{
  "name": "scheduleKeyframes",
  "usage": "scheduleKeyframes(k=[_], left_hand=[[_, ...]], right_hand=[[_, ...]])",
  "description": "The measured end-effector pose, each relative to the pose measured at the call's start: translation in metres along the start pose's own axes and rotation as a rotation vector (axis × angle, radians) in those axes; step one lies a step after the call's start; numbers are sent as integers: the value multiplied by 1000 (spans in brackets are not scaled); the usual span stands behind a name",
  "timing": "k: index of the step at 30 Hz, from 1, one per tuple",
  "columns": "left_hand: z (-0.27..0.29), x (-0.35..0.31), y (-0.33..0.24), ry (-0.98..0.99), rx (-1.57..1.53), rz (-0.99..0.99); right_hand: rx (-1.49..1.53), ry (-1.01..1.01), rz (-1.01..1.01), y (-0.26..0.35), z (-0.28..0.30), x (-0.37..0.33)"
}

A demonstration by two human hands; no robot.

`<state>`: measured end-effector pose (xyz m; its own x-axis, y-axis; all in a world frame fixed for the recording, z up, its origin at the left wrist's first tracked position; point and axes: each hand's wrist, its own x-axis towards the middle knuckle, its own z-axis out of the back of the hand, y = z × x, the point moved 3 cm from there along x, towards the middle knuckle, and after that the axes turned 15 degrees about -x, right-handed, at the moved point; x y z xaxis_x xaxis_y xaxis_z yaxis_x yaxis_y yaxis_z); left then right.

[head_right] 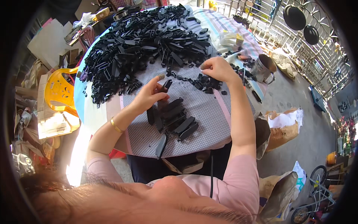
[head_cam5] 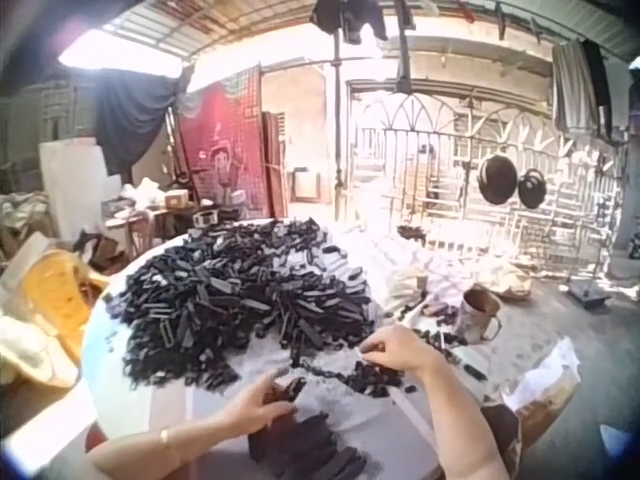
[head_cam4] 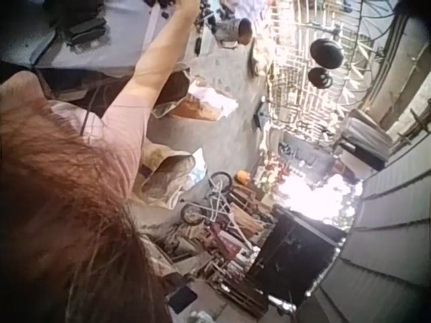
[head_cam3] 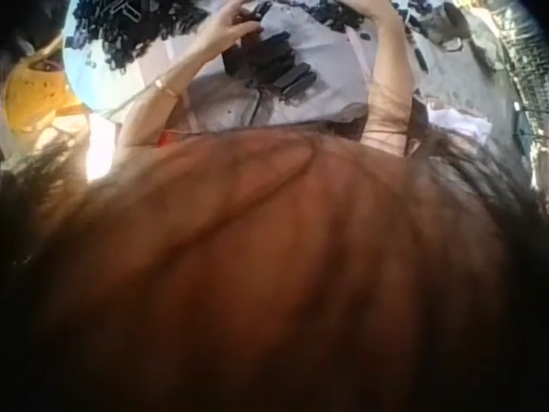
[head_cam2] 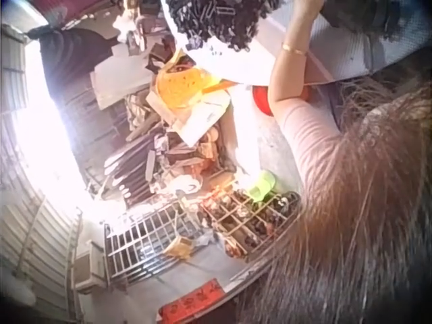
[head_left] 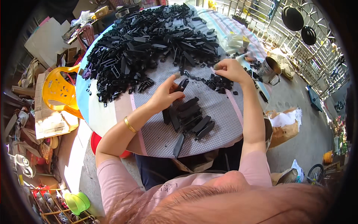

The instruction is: Manually assembling small black plastic components by hand at a round table.

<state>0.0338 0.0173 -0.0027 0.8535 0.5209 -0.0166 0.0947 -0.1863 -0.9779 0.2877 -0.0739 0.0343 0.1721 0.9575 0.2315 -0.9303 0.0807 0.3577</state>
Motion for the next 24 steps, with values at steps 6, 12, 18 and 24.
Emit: scheduleKeyframes(k=[6,12,18,24], left_hand=[[-5,-9,-19,162,628,-74],[-14,0,-27,476,826,-65],[22,71,-41,-163,976,-253],[14,109,-23,-319,1170,-173]], right_hand=[[-74,194,16,14,1,-7],[-349,273,14,37,-11,-10],[-315,243,60,57,-16,-13],[-289,180,140,57,-22,-11]])
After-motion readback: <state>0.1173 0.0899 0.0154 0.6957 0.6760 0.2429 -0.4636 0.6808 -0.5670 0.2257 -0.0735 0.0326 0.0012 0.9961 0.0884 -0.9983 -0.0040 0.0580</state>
